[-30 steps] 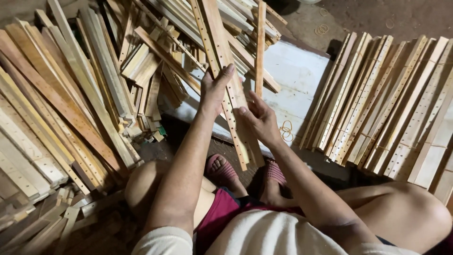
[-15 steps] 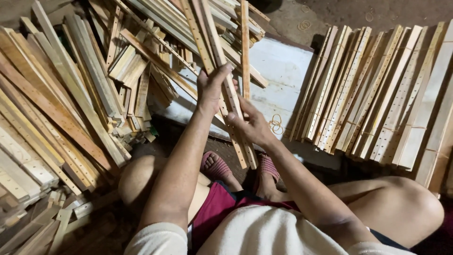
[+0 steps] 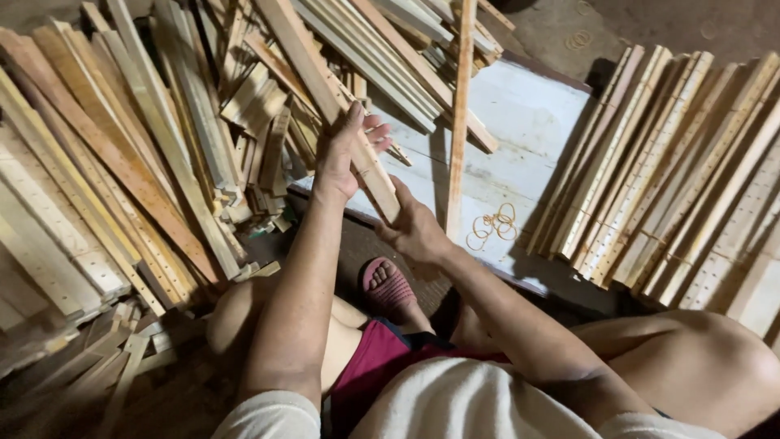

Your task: The person sits on the floor and sorts long wooden slats with pre-drilled holes, picking them up from a pile, aligning them, and stacking them into neat bundles. The person occasionally uses rubber bands to secure the bundles.

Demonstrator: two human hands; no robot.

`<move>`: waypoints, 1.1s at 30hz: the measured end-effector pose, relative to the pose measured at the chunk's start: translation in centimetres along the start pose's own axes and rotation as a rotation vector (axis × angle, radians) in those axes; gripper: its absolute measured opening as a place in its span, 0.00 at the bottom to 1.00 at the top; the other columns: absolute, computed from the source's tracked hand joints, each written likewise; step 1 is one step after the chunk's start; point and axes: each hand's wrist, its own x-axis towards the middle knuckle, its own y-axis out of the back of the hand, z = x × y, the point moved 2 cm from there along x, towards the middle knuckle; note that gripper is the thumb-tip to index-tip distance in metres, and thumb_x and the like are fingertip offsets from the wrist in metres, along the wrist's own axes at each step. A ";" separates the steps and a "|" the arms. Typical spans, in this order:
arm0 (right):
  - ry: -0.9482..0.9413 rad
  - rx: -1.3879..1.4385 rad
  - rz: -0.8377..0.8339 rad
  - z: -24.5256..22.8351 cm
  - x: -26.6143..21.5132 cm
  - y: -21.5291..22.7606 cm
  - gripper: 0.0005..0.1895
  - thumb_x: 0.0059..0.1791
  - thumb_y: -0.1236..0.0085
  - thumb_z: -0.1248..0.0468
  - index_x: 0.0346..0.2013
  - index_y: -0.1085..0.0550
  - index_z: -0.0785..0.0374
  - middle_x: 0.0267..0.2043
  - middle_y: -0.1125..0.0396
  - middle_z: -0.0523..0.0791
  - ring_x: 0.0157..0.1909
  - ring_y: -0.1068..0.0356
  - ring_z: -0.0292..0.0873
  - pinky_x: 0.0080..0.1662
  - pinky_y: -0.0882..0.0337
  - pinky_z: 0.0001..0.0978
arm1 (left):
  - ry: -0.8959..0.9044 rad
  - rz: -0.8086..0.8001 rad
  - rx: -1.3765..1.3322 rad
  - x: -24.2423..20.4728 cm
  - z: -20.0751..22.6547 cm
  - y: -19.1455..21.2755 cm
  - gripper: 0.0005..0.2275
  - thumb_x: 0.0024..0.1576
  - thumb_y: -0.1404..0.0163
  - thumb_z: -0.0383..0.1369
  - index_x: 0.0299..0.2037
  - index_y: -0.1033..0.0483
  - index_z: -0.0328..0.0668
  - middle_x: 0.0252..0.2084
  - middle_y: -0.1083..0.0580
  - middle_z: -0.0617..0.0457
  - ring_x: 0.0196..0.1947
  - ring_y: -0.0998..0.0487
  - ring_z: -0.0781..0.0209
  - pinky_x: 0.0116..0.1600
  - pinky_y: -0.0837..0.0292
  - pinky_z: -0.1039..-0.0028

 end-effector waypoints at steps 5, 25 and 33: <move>-0.043 0.662 -0.173 0.6 1.4 1.7 0.23 0.37 0.35 0.77 0.44 0.27 0.64 0.22 0.31 0.51 0.22 0.26 0.45 0.25 0.24 0.34 | 0.027 -0.085 -0.091 0.4 -0.8 0.6 0.18 0.50 0.34 0.41 0.39 0.32 0.46 0.36 0.21 0.47 0.32 0.16 0.50 0.42 0.13 0.56; -0.100 -0.548 0.139 12.9 21.3 1.8 0.23 0.52 0.44 0.46 0.59 0.24 0.50 0.46 0.23 0.50 0.50 0.24 0.55 0.54 0.26 0.49 | -0.327 0.403 0.025 4.6 5.1 8.4 0.14 0.46 0.34 0.31 0.28 0.27 0.29 0.24 0.27 0.42 0.16 0.21 0.51 0.17 0.22 0.58; -0.060 0.346 -0.100 9.5 17.7 3.6 0.16 0.52 0.36 0.58 0.39 0.21 0.72 0.21 0.28 0.52 0.26 0.26 0.43 0.23 0.30 0.24 | -0.150 0.293 0.026 3.2 6.2 6.9 0.16 0.47 0.35 0.31 0.38 0.22 0.24 0.37 0.22 0.38 0.37 0.15 0.47 0.43 0.15 0.50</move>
